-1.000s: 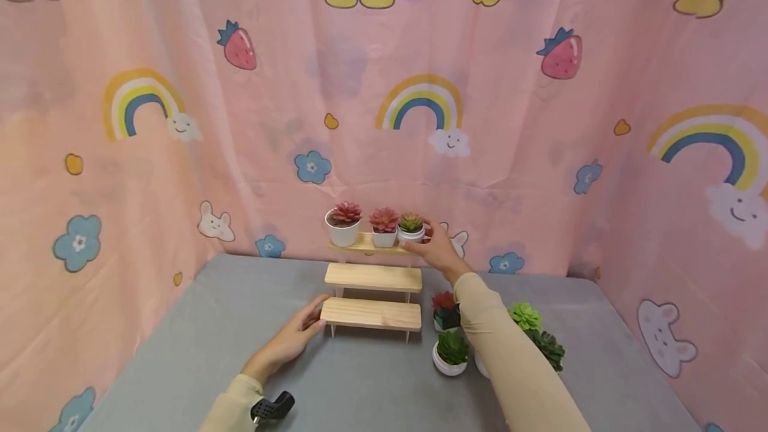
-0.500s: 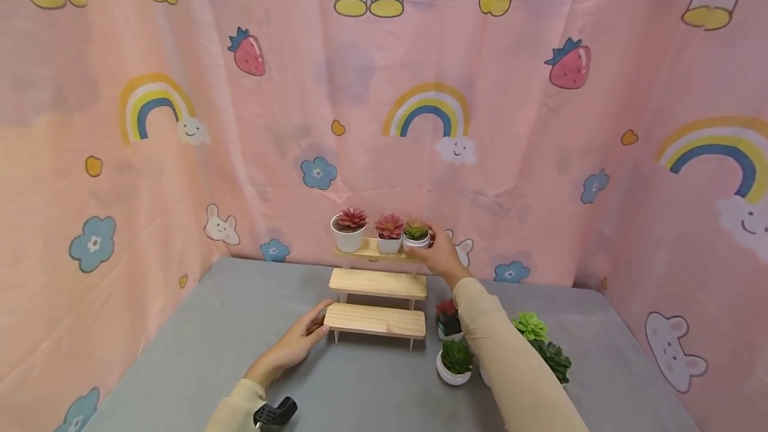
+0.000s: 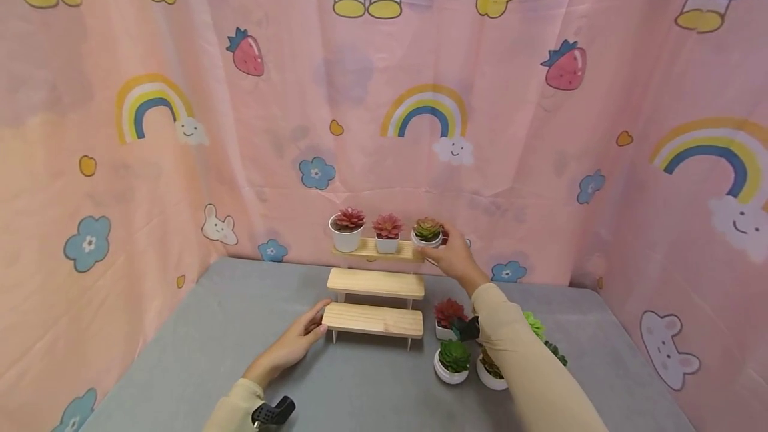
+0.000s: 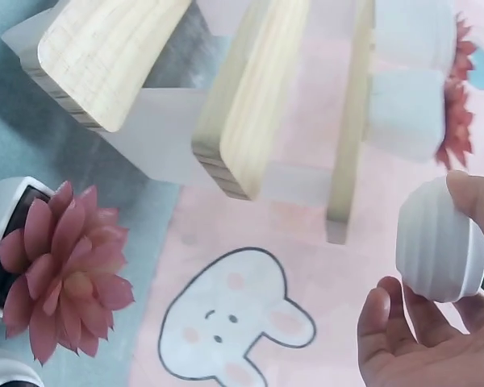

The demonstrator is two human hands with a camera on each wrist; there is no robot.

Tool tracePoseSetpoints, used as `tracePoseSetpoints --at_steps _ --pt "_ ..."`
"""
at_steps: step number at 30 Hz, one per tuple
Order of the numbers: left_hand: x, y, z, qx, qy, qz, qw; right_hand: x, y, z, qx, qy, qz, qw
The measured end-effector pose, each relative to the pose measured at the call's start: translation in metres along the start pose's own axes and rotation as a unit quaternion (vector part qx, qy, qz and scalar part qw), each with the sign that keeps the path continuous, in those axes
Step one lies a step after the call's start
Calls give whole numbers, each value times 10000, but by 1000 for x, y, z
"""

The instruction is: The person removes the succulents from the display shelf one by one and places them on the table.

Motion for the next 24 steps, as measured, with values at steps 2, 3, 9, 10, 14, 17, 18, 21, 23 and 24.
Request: tracePoseSetpoints --at_steps 2,3,9,10,14,17,18,21,23,24 --pt "1 0 0 -10 -54 -1 10000 2 -2 4 80 -26 21 10000" --pt "1 0 1 0 -67 12 10000 3 -3 7 126 -23 0 9999" --pt "-1 0 -3 78 184 66 9998 11 -6 19 310 -89 -21 9995" --pt "-1 0 -4 82 242 41 9997 12 -7 21 327 -110 -24 9994" --pt "1 1 -6 138 337 -13 9993 14 -12 30 364 -176 -17 9992" --pt "3 2 -5 181 279 37 9994 14 -16 37 351 -173 19 9992" --pt "2 2 -4 185 282 55 9994 14 -18 39 343 -166 48 9993" --pt "2 2 -4 173 234 127 9995 19 -22 47 332 -218 68 9992" --pt "1 2 -3 178 203 140 9995 21 -24 53 345 -274 57 9990" --pt "0 2 -3 180 191 168 9995 22 -25 55 343 -312 76 9989"
Point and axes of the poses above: each hand's wrist, its own z-axis away from the middle knuckle, its own y-axis out of the palm, x = y × z, the point moved 10 cm from there along -z, towards the middle knuckle, and after that the axes turned 6 degrees about y, right-handed, at the moved point
